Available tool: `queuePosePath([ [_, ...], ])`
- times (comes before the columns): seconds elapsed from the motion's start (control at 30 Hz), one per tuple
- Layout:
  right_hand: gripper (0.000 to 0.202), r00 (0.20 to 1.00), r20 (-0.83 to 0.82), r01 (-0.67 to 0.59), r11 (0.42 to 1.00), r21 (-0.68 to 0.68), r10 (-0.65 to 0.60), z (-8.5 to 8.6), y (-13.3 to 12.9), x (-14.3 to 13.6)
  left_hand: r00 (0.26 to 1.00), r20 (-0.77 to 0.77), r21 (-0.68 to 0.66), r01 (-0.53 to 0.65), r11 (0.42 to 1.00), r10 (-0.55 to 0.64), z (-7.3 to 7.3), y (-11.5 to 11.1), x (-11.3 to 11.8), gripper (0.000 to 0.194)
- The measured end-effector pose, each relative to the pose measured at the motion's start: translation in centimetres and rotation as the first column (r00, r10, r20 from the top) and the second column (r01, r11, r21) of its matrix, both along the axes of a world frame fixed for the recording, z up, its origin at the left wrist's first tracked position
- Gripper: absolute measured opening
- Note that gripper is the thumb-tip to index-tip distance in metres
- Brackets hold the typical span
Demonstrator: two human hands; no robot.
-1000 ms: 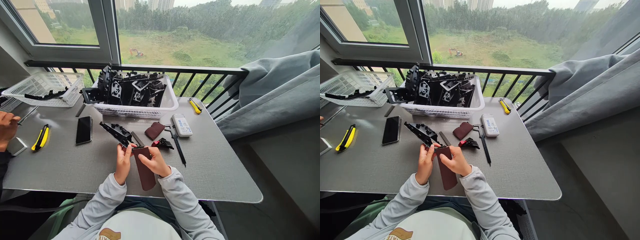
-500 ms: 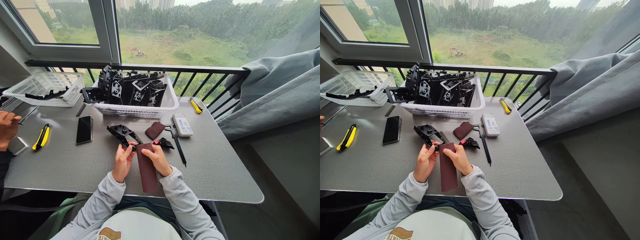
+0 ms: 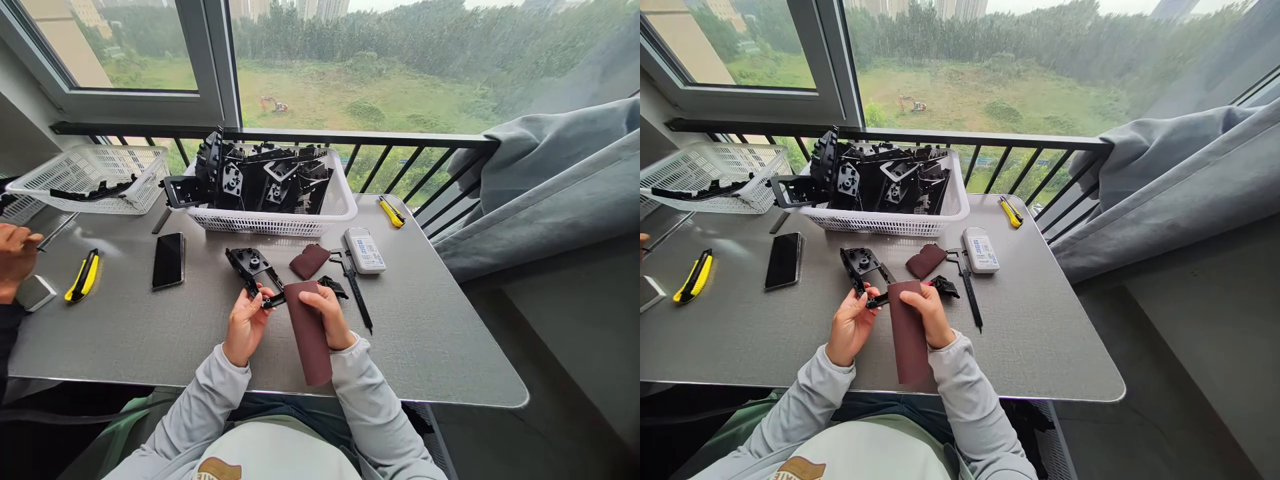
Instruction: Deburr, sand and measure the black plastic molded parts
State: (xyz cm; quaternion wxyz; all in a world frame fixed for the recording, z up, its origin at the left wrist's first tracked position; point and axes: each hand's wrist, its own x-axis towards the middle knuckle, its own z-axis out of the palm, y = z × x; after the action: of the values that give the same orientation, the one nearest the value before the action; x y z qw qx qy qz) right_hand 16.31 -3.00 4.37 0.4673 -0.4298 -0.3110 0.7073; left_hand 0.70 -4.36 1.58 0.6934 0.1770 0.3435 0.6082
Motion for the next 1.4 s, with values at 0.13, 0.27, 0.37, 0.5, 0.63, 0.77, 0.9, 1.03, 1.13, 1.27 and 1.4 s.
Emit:
queuePosePath([
  [0.13, 0.026, 0.996, -0.080, 0.031, 0.998, -0.059, -0.035, 0.3, 0.4, 0.4, 0.994, -0.017, 0.016, 0.113, 0.994, -0.112, 0.4, -0.3, 0.2, 0.034],
  [0.27, 0.023, 0.988, -0.144, 0.047, 0.998, -0.038, -0.052, 0.1, 0.2, -0.1, 0.971, -0.092, 0.091, 0.227, 0.970, -0.219, 0.7, -0.8, 0.6, 0.037],
  [0.37, 0.024, 0.985, -0.135, 0.108, 0.994, -0.014, -0.109, 0.0, 0.0, -0.4, 0.953, -0.182, 0.155, 0.273, 0.950, -0.244, 0.5, -1.1, 0.8, 0.044],
  [0.5, 0.024, 0.982, -0.133, 0.138, 0.990, 0.006, -0.136, 0.1, -0.1, -0.5, 0.942, -0.306, 0.177, 0.197, 0.964, -0.137, -0.3, -1.3, 1.2, 0.067],
  [0.63, 0.023, 0.974, -0.178, 0.146, 0.989, 0.022, -0.140, -0.2, 0.0, -0.5, 0.911, -0.408, 0.206, 0.148, 0.967, -0.053, -0.7, -1.6, 1.7, 0.099],
  [0.77, 0.023, 0.977, -0.162, 0.152, 0.986, 0.064, -0.140, -0.3, -0.1, -0.2, 0.881, -0.468, 0.242, 0.209, 0.947, -0.075, -0.4, -1.9, 1.4, 0.091],
  [0.9, 0.025, 0.993, -0.113, 0.048, 0.991, 0.123, -0.034, -0.3, -0.4, 0.3, 0.941, -0.335, 0.268, 0.153, 0.951, -0.057, -0.1, -1.6, 0.8, 0.097],
  [1.03, 0.034, 0.945, 0.094, -0.326, 0.918, 0.226, 0.312, -0.5, -0.5, 0.7, 0.986, -0.134, 0.048, -0.090, 0.995, 0.096, 0.3, -0.2, 0.0, 0.062],
  [1.13, 0.039, 0.812, 0.243, -0.582, 0.768, 0.266, 0.531, -0.9, -0.4, 0.7, 0.957, -0.195, -0.073, -0.231, 0.970, 0.213, 0.5, 0.6, -0.4, 0.042],
  [1.27, 0.041, 0.825, 0.228, -0.559, 0.804, 0.203, 0.517, -1.3, -0.3, 0.5, 0.929, -0.289, -0.040, -0.254, 0.966, 0.232, 0.4, 0.7, -0.2, 0.050],
  [1.4, 0.033, 0.975, 0.036, -0.220, 0.972, 0.080, 0.218, -1.0, -0.2, 0.4, 0.897, -0.396, 0.003, -0.213, 0.977, 0.197, -0.9, 0.2, 0.0, 0.047],
])
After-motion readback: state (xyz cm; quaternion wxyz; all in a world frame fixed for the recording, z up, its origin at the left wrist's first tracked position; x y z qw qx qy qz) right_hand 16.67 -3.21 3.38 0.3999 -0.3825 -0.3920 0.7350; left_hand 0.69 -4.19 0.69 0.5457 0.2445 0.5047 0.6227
